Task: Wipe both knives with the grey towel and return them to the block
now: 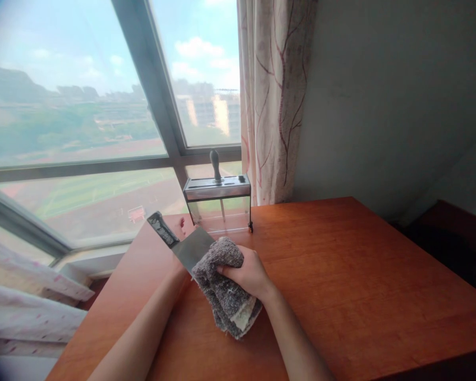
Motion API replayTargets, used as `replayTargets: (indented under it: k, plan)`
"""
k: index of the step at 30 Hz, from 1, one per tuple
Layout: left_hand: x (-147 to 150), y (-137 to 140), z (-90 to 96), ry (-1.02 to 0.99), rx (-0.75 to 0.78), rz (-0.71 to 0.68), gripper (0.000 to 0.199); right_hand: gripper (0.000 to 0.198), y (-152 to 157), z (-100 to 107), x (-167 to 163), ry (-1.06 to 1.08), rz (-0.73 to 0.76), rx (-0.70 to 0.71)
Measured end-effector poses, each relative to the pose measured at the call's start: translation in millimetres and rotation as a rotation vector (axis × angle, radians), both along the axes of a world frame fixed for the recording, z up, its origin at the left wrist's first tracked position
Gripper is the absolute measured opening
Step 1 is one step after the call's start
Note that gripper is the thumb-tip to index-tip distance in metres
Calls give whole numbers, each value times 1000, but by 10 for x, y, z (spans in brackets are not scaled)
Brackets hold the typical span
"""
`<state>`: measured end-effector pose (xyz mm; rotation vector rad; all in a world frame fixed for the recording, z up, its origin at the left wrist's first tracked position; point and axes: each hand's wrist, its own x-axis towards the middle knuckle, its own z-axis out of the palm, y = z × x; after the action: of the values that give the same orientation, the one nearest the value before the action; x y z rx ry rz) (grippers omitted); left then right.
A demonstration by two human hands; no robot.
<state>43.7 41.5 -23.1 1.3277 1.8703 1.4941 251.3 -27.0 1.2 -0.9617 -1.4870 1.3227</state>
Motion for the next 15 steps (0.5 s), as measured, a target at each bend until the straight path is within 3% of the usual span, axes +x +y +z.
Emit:
replayTargets:
  k: [3, 7, 9, 11, 15]
  plan:
    - [-153, -124, 97, -77, 128, 20, 34, 49, 3, -1, 11, 7, -24, 6]
    - [-231, -294, 313, -639, 248, -171, 53, 47, 4, -7, 5, -27, -39, 15]
    - [-210, -365, 410, -783, 247, -278, 57, 47, 1, -4, 0, -41, -35, 18]
    - [-171, -411, 472, -775, 250, -276, 49, 49, -7, 5, -2, -53, -19, 18]
    - [-90, -438, 510, -656, 306, -136, 33, 49, -39, 52, 2, -79, 93, -8]
